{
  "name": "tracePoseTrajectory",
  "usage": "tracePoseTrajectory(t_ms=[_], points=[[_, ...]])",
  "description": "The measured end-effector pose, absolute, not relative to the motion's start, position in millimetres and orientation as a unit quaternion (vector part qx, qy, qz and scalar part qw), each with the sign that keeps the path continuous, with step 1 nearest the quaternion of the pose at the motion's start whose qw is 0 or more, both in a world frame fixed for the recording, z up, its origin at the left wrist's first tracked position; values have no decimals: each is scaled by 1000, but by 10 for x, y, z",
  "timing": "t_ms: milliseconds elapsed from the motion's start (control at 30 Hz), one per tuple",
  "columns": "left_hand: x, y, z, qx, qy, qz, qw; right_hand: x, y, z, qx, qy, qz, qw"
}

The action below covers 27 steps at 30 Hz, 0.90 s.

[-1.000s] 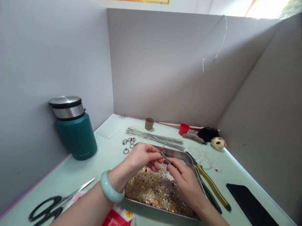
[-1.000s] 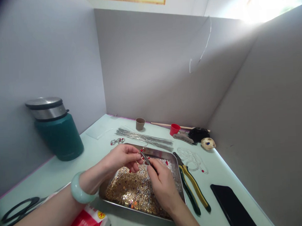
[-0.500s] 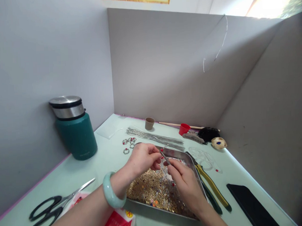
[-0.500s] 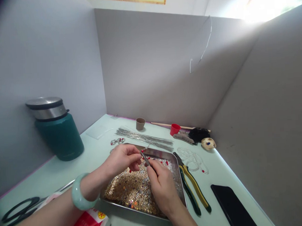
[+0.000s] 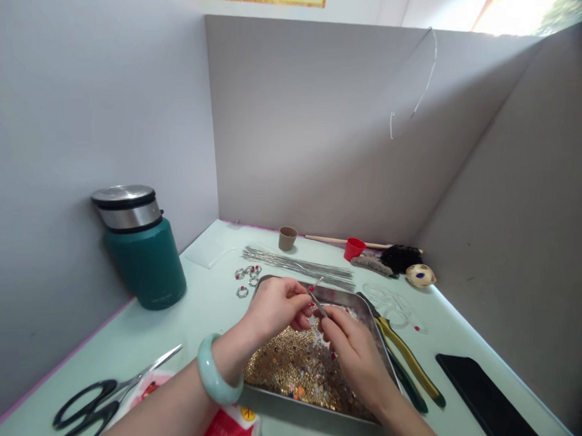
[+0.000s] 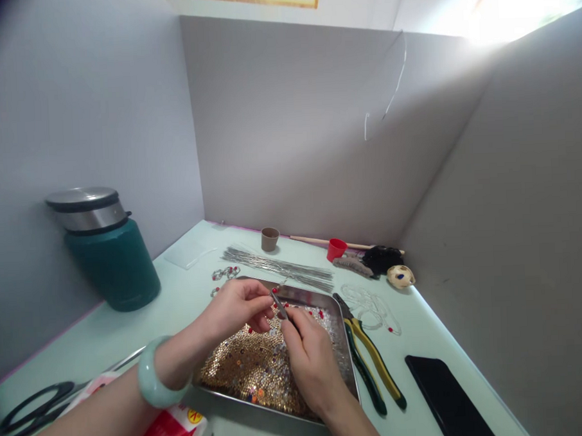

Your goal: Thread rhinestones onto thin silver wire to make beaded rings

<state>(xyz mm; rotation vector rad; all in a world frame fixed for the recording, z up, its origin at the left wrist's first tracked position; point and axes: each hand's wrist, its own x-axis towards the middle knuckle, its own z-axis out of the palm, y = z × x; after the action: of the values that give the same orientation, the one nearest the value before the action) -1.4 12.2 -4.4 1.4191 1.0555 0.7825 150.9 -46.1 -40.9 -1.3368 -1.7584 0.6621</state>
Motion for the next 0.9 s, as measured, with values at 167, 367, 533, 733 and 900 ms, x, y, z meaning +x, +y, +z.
tracePoseTrajectory(t_ms=[167,367,533,733,900], points=[[-11,122,-156,661,474,337,474,1490,-475,-414,-545,-695,242,402],[8,89,-216,704,504,338,370,1461,-473,-436,-555,-698,208,402],[24,80,-188,697,503,336,386,1445,-488,-433,-554,-703,202,398],[20,84,-171,670,505,342,423,1448,-483,-410,-556,-705,193,396],[33,69,-99,608,489,343,524,1473,-479,-387,-543,-696,241,404]])
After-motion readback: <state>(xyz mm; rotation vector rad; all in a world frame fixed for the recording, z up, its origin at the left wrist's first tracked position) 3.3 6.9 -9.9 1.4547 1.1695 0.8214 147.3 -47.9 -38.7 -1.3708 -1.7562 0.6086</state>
